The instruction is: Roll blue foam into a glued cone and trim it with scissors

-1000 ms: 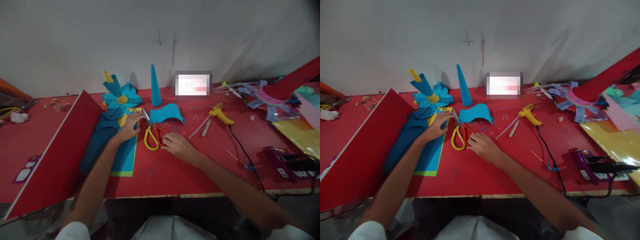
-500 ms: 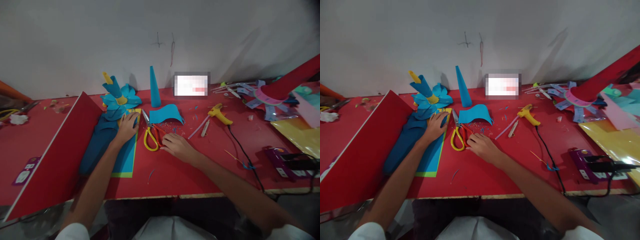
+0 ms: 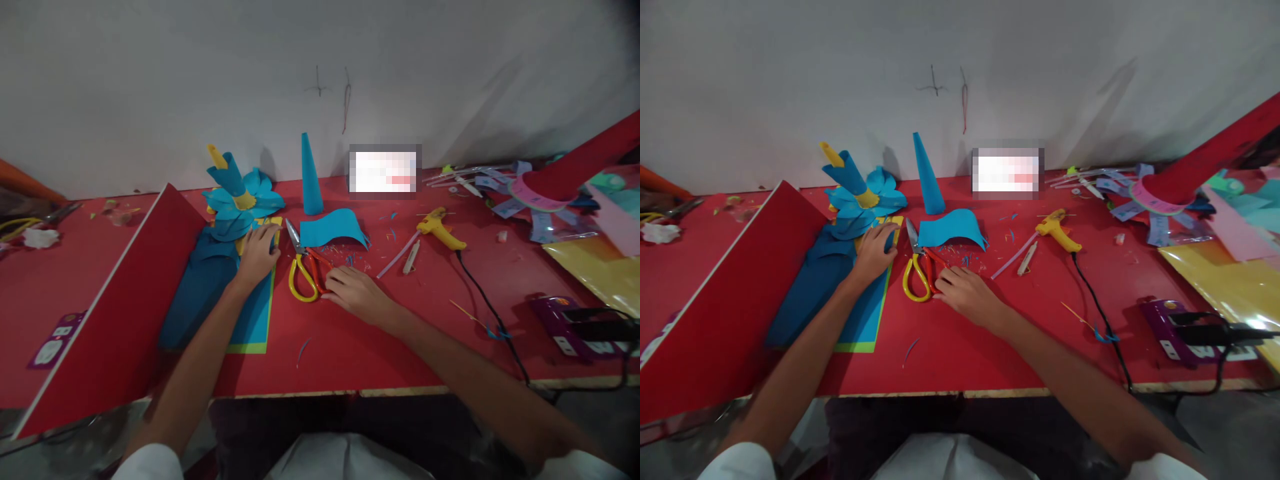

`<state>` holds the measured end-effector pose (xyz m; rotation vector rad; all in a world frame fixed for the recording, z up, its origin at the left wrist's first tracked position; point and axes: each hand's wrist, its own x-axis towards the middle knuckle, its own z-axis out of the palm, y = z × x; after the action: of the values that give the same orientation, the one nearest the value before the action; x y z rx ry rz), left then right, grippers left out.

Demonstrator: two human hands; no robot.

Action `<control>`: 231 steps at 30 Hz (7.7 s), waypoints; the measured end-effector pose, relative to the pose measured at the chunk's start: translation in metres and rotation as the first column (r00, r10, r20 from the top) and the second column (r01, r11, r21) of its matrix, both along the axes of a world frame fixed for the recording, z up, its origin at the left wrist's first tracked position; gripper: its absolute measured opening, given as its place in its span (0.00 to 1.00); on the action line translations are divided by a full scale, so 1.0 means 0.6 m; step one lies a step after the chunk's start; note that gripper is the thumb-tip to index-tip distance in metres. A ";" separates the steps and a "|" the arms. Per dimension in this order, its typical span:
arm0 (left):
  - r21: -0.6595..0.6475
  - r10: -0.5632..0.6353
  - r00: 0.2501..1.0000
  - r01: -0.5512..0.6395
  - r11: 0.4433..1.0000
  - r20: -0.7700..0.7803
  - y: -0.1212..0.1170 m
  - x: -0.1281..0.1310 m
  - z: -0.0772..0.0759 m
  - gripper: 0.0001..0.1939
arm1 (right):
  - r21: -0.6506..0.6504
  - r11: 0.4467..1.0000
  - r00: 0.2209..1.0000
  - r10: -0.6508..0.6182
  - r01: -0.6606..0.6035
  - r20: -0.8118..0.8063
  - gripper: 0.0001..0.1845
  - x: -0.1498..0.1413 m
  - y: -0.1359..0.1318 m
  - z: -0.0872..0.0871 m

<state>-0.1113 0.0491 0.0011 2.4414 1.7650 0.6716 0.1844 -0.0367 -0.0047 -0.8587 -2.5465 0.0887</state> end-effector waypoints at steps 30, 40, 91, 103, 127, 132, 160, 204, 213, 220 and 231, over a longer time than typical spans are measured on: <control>0.049 -0.042 0.999 0.042 0.998 0.017 -0.009 -0.006 0.012 0.11 | 0.038 0.999 1.000 0.002 -0.002 0.001 0.11 0.003 -0.001 0.005; -0.284 -0.138 0.990 0.128 0.950 -0.017 -0.016 -0.027 0.021 0.30 | 0.022 1.000 1.000 -0.004 0.004 0.019 0.10 0.002 -0.002 0.007; -0.077 0.307 0.902 -0.344 0.936 -0.303 -0.064 0.023 0.111 0.25 | 0.000 1.000 1.000 -0.009 0.009 0.026 0.12 0.003 0.002 0.002; -0.079 0.030 0.969 -0.011 0.997 0.245 -0.066 0.042 0.088 0.09 | -0.061 0.998 0.999 0.006 -0.009 -0.052 0.13 0.004 0.000 0.006; -0.100 -0.111 0.949 0.147 0.984 0.296 -0.099 0.119 0.035 0.09 | -0.164 0.969 0.982 0.186 -0.187 -0.021 0.24 -0.015 -0.020 0.006; -0.091 -0.082 0.978 0.101 0.991 0.191 -0.098 0.122 0.031 0.07 | -0.171 0.966 0.981 0.194 -0.192 -0.009 0.25 -0.014 -0.019 0.007; -0.093 -0.104 0.923 0.148 0.985 0.369 -0.083 0.113 0.028 0.08 | -0.163 0.969 0.982 0.184 -0.188 -0.036 0.21 -0.024 -0.019 0.016; -0.157 -0.081 0.857 0.185 0.970 0.509 -0.074 0.103 0.019 0.10 | -0.108 0.973 0.979 0.201 -0.204 -0.042 0.22 -0.022 -0.020 0.008; -0.167 -0.086 0.879 0.184 0.969 0.469 -0.074 0.104 0.025 0.10 | -0.152 0.975 0.987 0.156 -0.160 -0.034 0.23 -0.034 -0.019 0.009; -0.087 -0.093 0.970 0.115 0.990 0.225 -0.086 0.108 0.033 0.13 | -0.132 0.978 0.987 0.157 -0.160 -0.036 0.25 -0.036 -0.019 0.001; -0.089 0.010 0.998 -0.016 0.996 -0.060 -0.096 0.105 0.056 0.18 | -0.068 0.984 0.985 0.158 -0.162 -0.068 0.22 -0.029 -0.021 0.017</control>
<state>-0.0486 -0.0085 0.0349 2.4178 1.7923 0.5140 0.1670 -0.0492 0.0053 -0.6654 -2.5628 0.2570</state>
